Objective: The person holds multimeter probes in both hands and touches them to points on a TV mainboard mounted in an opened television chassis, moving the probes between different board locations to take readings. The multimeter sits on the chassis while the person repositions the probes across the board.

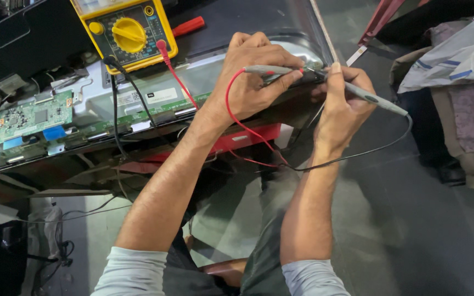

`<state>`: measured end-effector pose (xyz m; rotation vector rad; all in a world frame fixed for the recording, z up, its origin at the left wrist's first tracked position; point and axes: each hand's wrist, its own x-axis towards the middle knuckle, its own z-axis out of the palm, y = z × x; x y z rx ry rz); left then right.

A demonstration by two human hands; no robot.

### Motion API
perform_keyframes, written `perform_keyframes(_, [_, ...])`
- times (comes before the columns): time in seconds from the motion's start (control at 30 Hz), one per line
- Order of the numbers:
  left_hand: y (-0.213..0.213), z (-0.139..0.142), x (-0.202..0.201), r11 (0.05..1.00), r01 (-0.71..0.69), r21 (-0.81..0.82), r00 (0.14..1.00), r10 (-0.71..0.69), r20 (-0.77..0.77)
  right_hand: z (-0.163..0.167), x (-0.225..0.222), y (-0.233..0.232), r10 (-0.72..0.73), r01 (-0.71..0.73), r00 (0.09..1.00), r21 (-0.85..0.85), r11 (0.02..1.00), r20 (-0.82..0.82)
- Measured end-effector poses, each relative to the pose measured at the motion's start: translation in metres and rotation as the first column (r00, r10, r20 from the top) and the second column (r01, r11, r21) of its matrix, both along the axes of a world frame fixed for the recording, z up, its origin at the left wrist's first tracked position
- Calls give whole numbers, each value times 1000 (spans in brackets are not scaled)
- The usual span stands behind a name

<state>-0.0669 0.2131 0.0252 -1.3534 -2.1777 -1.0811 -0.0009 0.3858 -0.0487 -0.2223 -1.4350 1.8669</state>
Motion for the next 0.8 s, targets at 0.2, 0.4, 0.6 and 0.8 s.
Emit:
perform_keyframes(0.2, [0,1,1,1000,7,0,1000,-7,-17,2,1,-1,-24,22,999,72,997,26])
perform_keyframes(0.4, [0,1,1,1000,-7,-10,1000,7,-27,2,1,-1,-34,29,998,114,993,44])
perform_keyframes(0.6, [0,1,3,1000,-11,3,1000,11,-24,2,2,-2,-61,50,996,174,984,59])
perform_keyframes(0.8, [0,2,2,1000,-5,5,999,5,-35,4,2,-3,-57,48,997,154,987,55])
